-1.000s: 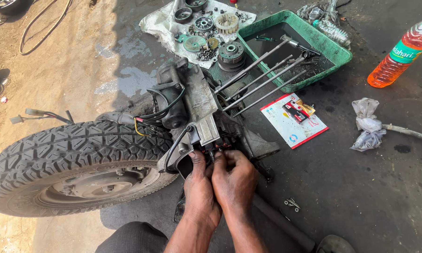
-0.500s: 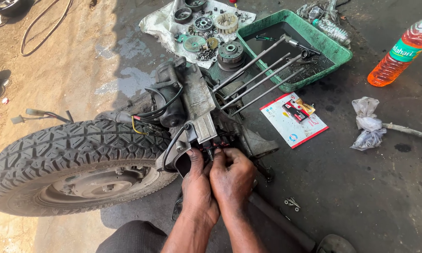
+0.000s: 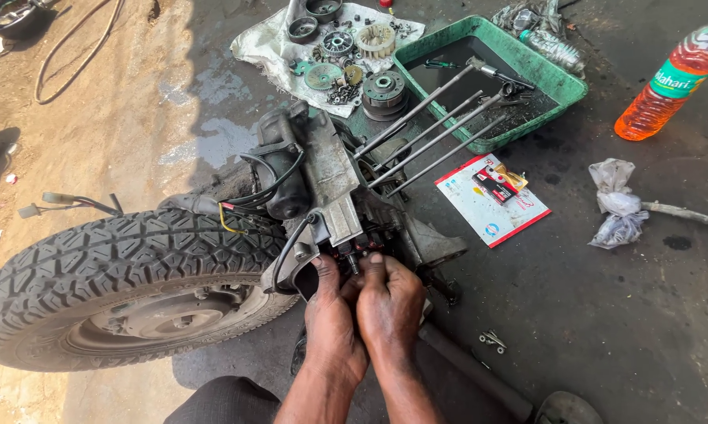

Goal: Repairing and reassembling internal components of a motorcycle engine.

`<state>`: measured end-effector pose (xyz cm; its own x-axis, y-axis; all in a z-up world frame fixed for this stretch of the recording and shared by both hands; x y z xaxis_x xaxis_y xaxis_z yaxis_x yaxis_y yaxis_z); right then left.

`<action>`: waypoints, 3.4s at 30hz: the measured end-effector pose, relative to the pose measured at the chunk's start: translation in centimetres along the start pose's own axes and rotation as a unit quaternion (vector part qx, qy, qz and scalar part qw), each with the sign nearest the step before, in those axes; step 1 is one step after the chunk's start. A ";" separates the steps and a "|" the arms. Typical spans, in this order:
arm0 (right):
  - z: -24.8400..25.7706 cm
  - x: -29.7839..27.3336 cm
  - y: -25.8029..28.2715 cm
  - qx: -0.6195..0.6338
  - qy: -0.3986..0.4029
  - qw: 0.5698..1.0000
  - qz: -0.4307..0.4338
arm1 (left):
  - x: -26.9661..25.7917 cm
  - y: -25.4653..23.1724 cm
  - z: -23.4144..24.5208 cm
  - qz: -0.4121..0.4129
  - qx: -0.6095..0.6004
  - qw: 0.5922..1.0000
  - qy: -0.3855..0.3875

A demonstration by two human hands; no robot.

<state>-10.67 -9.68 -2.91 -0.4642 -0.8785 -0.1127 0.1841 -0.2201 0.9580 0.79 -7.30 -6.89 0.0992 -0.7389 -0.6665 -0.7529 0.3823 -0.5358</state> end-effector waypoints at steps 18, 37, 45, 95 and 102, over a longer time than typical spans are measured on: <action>0.8 0.1 1.3 -0.012 -0.028 0.999 -0.021 | 0.3 0.3 -0.6 -0.006 -0.028 0.999 0.030; 1.2 0.1 1.4 -0.002 -0.053 0.998 0.034 | 0.5 0.4 -0.5 -0.029 -0.021 0.999 0.035; 1.4 -0.2 2.5 0.018 -0.050 0.997 0.057 | 0.8 -0.2 -1.2 -0.067 -0.038 0.993 0.086; 4.0 -1.7 -20.5 0.023 0.345 0.878 -0.330 | 0.2 -0.6 2.4 -0.044 0.038 0.997 -0.059; -1.3 -2.3 -10.3 0.257 0.201 0.913 -0.244 | -1.1 -1.5 2.0 -0.060 0.069 0.994 -0.064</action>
<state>-10.38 -5.98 -12.89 -0.0080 -0.8360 -0.5487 -0.4384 -0.4902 0.7533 3.09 -5.93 -6.36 0.2714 -0.7106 -0.6492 -0.6357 0.3741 -0.6752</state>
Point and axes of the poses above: each hand's wrist, its own x-axis towards the middle knuckle, its own z-axis out of the back of the hand, y = z × x, the point moved 10 cm from there along x, towards the middle knuckle, and after that the axes turned 2 degrees about -z, right-handed, at the moved point
